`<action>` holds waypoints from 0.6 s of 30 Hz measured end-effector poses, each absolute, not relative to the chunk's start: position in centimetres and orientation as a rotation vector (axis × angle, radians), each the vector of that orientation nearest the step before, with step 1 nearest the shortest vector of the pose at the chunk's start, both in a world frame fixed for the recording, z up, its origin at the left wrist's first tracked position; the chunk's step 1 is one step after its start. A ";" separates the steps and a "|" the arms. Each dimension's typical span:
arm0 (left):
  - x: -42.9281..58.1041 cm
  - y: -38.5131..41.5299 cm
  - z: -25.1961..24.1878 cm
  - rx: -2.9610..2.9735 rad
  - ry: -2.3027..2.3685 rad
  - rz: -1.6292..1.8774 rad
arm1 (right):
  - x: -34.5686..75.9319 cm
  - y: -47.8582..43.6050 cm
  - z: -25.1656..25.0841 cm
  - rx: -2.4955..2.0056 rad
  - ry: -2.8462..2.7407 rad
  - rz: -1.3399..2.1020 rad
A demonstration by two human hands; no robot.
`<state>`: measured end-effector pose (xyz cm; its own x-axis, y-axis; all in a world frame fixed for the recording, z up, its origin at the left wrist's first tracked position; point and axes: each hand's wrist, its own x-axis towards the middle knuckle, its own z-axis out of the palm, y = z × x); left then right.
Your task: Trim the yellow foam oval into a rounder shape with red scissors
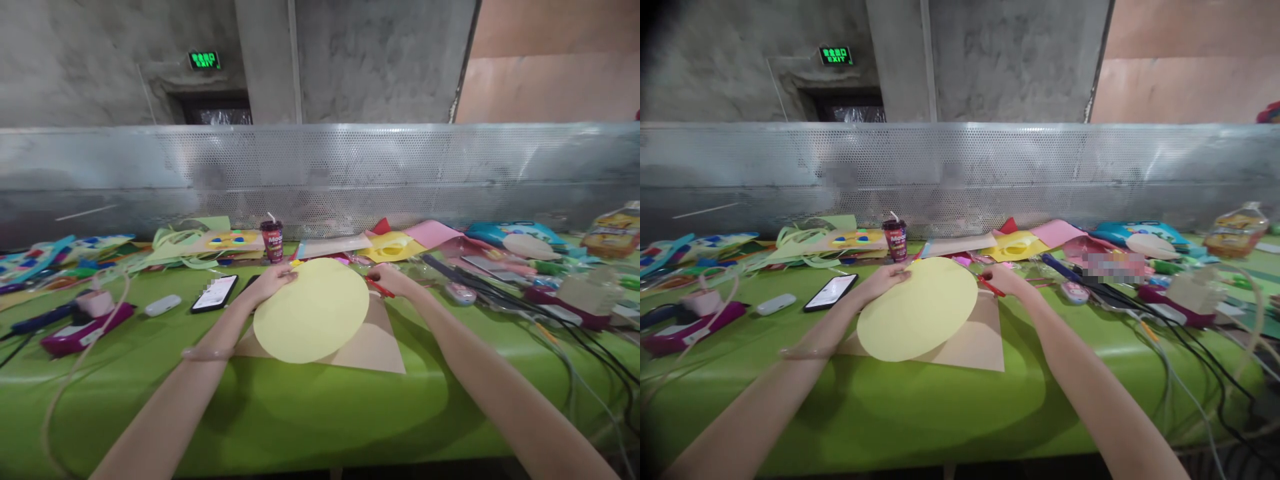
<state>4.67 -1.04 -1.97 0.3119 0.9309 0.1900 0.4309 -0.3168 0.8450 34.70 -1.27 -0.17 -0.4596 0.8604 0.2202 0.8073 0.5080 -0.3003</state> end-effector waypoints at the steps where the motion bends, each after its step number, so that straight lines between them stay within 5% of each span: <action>1: 4.7 -1.1 -1.9 1.899 1.210 0.918 | 34.6 -1.3 -0.2 -1.389 -2.416 0.227; 18: 4.8 -1.1 -1.9 1.960 1.154 0.845 | 34.1 -1.5 0.0 -1.444 -2.423 0.302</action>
<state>4.85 -1.11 -1.95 0.3903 0.9026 0.1815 0.4457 -0.3578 0.8206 34.06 -1.55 -0.03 -0.4478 0.8814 0.1506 0.8174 0.4718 -0.3307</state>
